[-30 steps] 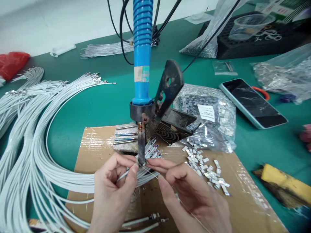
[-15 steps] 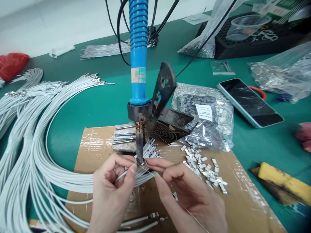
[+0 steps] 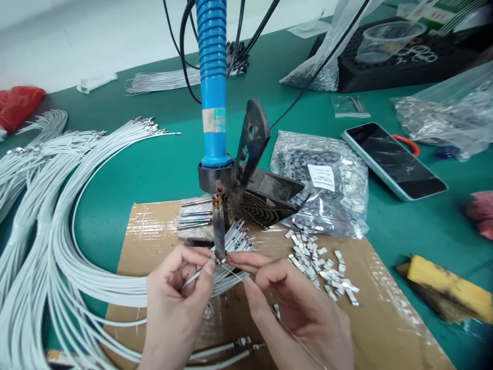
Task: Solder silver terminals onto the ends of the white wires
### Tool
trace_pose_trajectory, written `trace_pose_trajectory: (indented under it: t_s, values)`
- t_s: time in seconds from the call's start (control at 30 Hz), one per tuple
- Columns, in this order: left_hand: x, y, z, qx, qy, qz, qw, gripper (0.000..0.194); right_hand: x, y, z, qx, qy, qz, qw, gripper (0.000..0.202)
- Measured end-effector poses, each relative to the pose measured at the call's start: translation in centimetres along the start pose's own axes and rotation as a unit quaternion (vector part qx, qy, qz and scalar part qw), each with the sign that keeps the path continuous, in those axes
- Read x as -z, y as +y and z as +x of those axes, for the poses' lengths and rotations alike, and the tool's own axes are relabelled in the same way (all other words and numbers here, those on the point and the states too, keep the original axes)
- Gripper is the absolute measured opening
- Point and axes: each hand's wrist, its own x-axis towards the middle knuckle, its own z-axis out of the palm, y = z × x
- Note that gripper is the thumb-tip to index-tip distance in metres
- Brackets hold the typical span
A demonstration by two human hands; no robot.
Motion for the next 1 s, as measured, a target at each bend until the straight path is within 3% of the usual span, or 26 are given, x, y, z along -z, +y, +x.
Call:
trace_pose_trajectory:
  t_s: [0.43,0.87,1.0]
  values:
    - [0.18,-0.48,-0.15,-0.009,0.007,0.027,1.0,0.013,0.12,-0.11,0.16,0.0,0.001,-0.014,1.0,0.023]
    - [0.22,-0.28,-0.18,-0.015,0.008,0.029,0.999,0.013,0.74,0.02,0.46,0.027,-0.038,-0.024,0.999,0.022]
    - [0.33,-0.33,-0.1,-0.025,0.001,0.033,0.999,0.013,0.37,-0.28,0.33,0.006,-0.004,-0.018,1.0,0.023]
